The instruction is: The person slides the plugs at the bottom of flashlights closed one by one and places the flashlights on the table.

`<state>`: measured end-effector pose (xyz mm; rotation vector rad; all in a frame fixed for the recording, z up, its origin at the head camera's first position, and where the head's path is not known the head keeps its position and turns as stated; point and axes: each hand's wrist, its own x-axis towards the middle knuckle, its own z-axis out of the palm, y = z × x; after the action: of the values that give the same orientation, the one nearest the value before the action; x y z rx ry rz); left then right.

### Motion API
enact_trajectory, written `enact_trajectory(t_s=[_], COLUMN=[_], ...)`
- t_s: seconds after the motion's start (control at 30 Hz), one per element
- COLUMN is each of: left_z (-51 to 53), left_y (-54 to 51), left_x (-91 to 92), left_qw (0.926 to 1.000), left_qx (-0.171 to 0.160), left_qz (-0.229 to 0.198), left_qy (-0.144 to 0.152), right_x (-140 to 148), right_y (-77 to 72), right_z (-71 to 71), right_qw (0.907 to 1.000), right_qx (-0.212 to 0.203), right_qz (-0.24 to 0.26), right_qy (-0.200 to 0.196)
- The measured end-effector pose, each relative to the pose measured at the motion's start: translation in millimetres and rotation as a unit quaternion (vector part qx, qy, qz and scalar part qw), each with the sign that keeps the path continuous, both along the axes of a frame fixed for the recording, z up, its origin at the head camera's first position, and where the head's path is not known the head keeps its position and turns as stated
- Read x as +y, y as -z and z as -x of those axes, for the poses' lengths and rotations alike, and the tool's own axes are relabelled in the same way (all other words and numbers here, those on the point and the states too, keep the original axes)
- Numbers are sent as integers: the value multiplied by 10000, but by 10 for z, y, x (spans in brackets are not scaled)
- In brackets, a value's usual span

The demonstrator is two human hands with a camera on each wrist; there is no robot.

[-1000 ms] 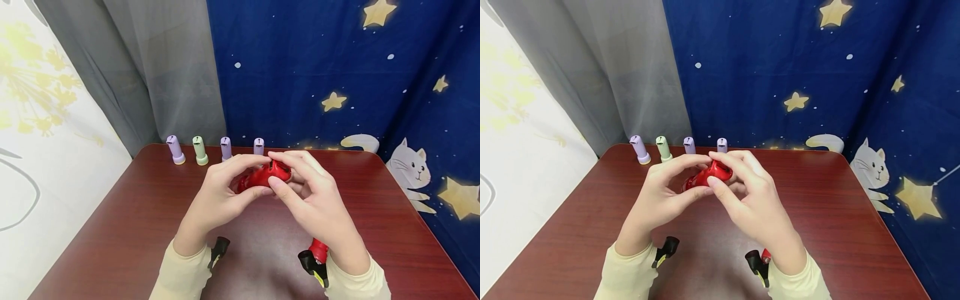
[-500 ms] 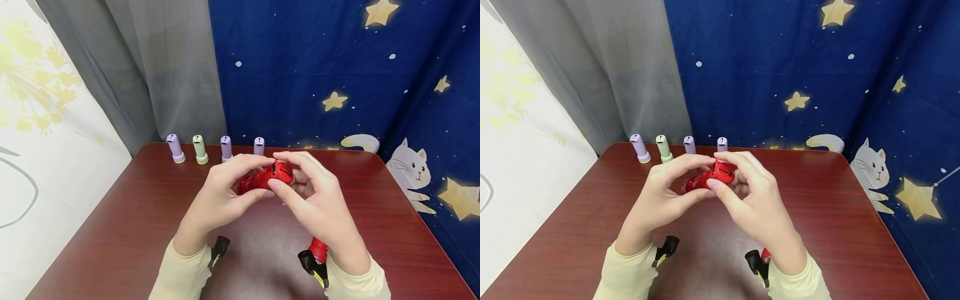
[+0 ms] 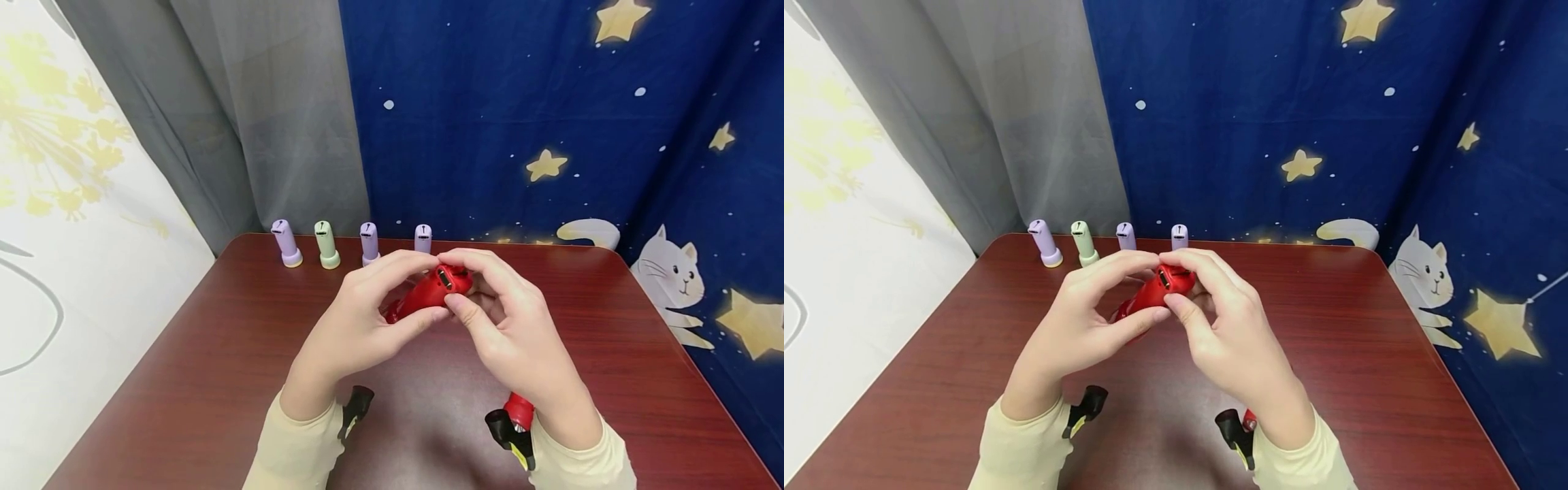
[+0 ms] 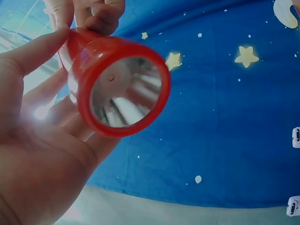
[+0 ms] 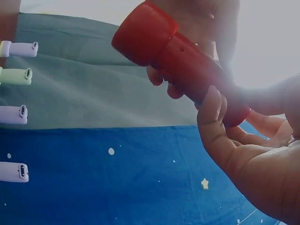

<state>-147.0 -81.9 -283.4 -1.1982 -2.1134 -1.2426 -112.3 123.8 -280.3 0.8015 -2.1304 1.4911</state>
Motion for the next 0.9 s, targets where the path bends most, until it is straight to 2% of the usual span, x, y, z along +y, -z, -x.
enact_trajectory(t_s=[0.23, 0.43, 0.9], left_z=[-13, -4, 13], left_y=[1, 4, 21], left_x=[-25, -33, -35], left_qw=[9998, 9998, 9997], left_qx=[-178, -187, -158], left_qz=[-24, -49, -147], left_qy=[46, 78, 68], right_x=[-16, -25, -11], right_y=[12, 23, 5], right_z=[7, 5, -7], right_qw=[10000, 9999, 9989], right_qx=[42, 21, -310], right_qz=[-28, 95, -230], right_qy=[-30, -76, 274])
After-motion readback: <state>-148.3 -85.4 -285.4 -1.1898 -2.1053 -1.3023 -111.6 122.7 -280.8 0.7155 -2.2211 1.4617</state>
